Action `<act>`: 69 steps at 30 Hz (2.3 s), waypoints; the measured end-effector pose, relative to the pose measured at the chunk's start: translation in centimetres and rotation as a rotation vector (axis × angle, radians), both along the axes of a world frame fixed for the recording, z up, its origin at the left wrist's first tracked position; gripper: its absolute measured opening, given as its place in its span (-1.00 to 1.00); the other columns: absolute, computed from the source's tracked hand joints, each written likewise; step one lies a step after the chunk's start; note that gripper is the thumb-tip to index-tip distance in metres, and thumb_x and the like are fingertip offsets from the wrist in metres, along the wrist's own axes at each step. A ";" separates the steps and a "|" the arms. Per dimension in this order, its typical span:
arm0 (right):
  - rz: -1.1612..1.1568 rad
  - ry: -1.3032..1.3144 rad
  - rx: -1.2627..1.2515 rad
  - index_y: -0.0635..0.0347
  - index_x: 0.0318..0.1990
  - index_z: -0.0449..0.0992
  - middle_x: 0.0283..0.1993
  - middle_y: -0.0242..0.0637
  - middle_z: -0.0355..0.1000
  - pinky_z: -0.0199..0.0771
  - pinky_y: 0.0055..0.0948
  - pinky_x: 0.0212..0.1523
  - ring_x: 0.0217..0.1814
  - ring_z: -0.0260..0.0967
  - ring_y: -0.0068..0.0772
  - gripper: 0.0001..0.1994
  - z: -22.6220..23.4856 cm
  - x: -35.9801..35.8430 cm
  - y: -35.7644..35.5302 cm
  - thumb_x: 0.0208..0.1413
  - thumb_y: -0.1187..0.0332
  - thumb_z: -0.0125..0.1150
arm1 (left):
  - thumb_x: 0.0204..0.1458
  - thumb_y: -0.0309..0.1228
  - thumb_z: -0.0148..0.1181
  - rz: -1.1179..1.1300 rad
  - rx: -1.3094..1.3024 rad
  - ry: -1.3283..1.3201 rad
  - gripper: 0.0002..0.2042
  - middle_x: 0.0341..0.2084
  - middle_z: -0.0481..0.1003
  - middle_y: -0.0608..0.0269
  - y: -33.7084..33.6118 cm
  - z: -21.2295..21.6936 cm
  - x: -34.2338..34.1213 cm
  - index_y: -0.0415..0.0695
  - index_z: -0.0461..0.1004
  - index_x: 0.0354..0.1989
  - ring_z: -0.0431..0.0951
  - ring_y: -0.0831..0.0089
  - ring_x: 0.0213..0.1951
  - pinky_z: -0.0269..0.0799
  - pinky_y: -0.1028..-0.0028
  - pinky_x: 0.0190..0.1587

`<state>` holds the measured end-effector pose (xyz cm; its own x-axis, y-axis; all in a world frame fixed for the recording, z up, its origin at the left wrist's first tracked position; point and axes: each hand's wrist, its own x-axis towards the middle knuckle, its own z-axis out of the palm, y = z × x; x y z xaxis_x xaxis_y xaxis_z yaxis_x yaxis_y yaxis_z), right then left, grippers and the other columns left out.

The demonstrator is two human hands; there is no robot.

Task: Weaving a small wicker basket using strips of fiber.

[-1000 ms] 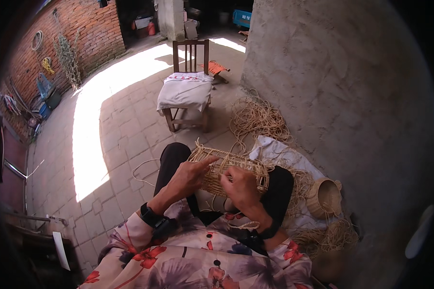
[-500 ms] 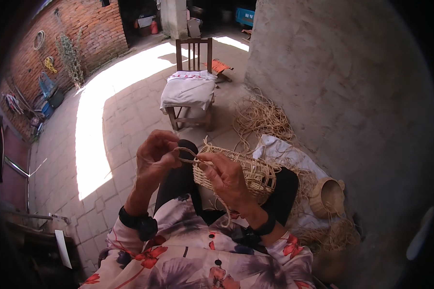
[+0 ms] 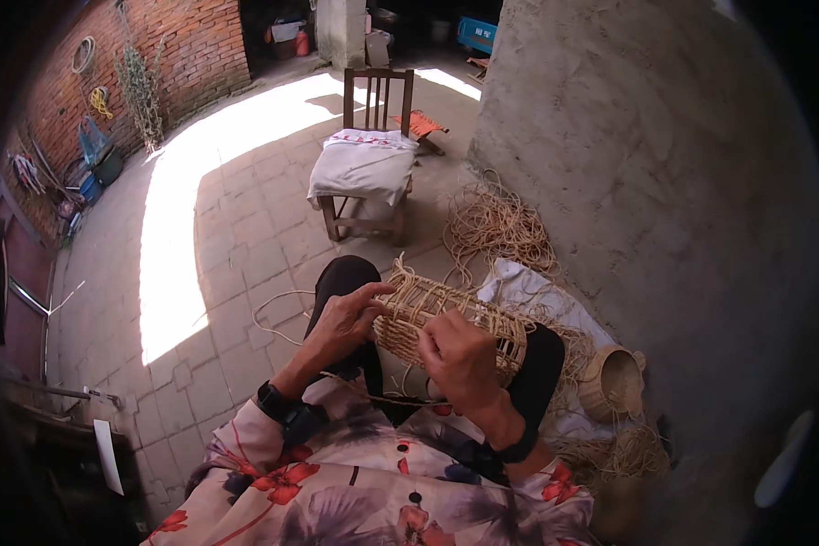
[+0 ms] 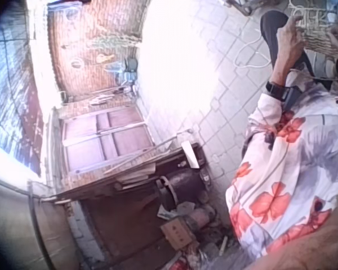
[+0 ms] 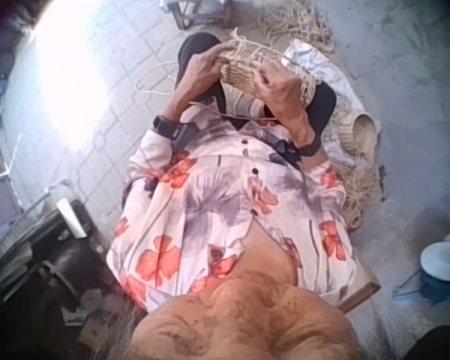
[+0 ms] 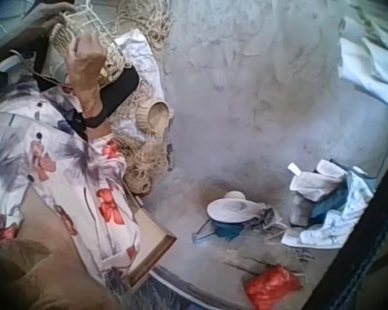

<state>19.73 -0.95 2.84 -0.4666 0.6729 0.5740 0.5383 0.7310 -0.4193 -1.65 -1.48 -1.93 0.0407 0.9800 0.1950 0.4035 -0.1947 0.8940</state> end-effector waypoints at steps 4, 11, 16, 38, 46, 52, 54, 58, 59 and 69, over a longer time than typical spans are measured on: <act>0.056 -0.115 0.097 0.19 -0.43 0.42 -0.45 -0.19 0.32 0.43 -0.21 -0.43 -0.46 0.42 -0.12 -0.88 0.6 0.0 0.3 0.00 0.49 0.28 | 0.16 -0.54 -0.05 -0.075 0.098 0.166 -0.60 -0.30 0.63 -0.06 0.4 -1.0 0.3 -0.11 0.38 0.20 0.66 0.27 -0.41 0.53 0.37 -0.30; 0.144 -0.275 0.126 0.22 -0.41 0.40 -0.43 -0.18 0.32 0.43 -0.19 -0.38 -0.39 0.41 -0.10 -0.91 1.5 -0.8 1.0 -0.05 0.54 0.20 | 0.23 -0.53 -0.10 -0.158 -0.110 -0.025 -0.57 -0.53 0.53 0.12 0.4 0.6 0.9 -0.06 0.33 0.29 0.59 0.43 -0.52 0.51 0.43 -0.38; 0.205 -0.385 0.168 0.21 -0.40 0.38 -0.34 -0.20 0.32 0.51 -0.23 -0.31 -0.25 0.42 -0.18 -0.90 2.1 -0.3 1.0 -0.09 0.53 0.16 | 0.26 -0.52 -0.18 -0.209 -0.219 -0.221 -0.57 -0.50 0.47 0.32 0.7 0.4 0.9 -0.11 0.31 0.30 0.53 0.62 -0.56 0.49 0.56 -0.45; 0.106 0.033 0.139 0.21 -0.10 0.50 -0.21 -0.11 0.36 0.47 -0.25 -0.19 -0.21 0.39 -0.13 -0.70 -0.6 0.7 2.5 -0.05 0.49 0.24 | 0.08 -0.52 0.15 -0.103 -0.307 -0.394 -0.61 -0.49 0.47 0.36 0.9 -0.7 1.3 -0.15 0.38 0.13 0.55 0.62 -0.46 0.52 0.57 -0.41; -0.091 0.687 -0.435 0.28 -0.09 0.49 -0.21 -0.36 0.39 0.37 -0.57 -0.19 -0.29 0.32 -0.63 -0.80 -5.8 5.4 7.2 0.17 0.39 0.20 | 0.04 -0.55 0.21 -0.063 -0.159 -0.385 -0.61 -0.51 0.44 0.39 -0.7 0.3 2.9 -0.19 0.39 0.09 0.53 0.60 -0.46 0.50 0.58 -0.42; -0.186 0.735 -0.320 0.25 -0.13 0.50 -0.29 -0.49 0.39 0.32 -0.63 -0.25 -0.31 0.27 -0.71 -0.86 -5.8 10.1 6.5 0.22 0.41 0.16 | -0.04 -0.54 0.27 0.320 -0.035 0.154 -0.73 -0.65 0.27 0.44 -0.7 0.1 -5.7 -0.09 0.51 -0.12 0.28 0.62 -0.56 0.22 0.52 -0.50; -0.262 0.746 -0.422 0.24 -0.14 0.51 -0.30 -0.48 0.41 0.34 -0.63 -0.29 -0.33 0.28 -0.72 -0.87 -6.1 11.7 6.4 0.22 0.42 0.14 | -0.04 -0.51 0.26 0.563 -0.005 0.087 -0.75 -0.66 0.27 0.41 -0.5 -2.9 -10.4 -0.07 0.51 -0.15 0.30 0.58 -0.57 0.25 0.46 -0.50; -0.432 0.693 -0.410 0.23 -0.16 0.53 -0.37 -0.50 0.43 0.38 -0.60 -0.37 -0.42 0.30 -0.69 -0.87 -8.2 15.7 6.2 0.22 0.40 0.14 | -0.06 -0.34 0.31 0.842 -0.079 0.503 -0.69 -0.63 0.47 0.21 -3.5 -7.7 -24.5 -0.03 0.54 -0.09 0.50 0.36 -0.50 0.41 0.32 -0.36; -0.473 0.680 -0.392 0.23 -0.17 0.53 -0.41 -0.51 0.42 0.37 -0.60 -0.38 -0.44 0.29 -0.70 -0.87 -8.8 17.3 6.0 0.21 0.40 0.14 | -0.08 -0.26 0.33 0.839 -0.118 0.573 -0.65 -0.58 0.51 0.18 -4.3 -7.9 -27.3 -0.07 0.54 -0.10 0.51 0.34 -0.47 0.42 0.31 -0.33; -0.323 0.588 -0.557 0.29 -0.18 0.52 -0.32 -0.39 0.45 0.43 -0.53 -0.29 -0.36 0.38 -0.59 -0.86 -8.5 16.0 4.1 0.16 0.46 0.12 | -0.37 -0.37 0.50 0.679 -0.622 1.089 -0.46 -0.12 0.58 -0.02 -23.5 -5.4 -46.5 -0.17 0.56 -0.08 0.57 0.05 -0.09 0.48 0.26 0.00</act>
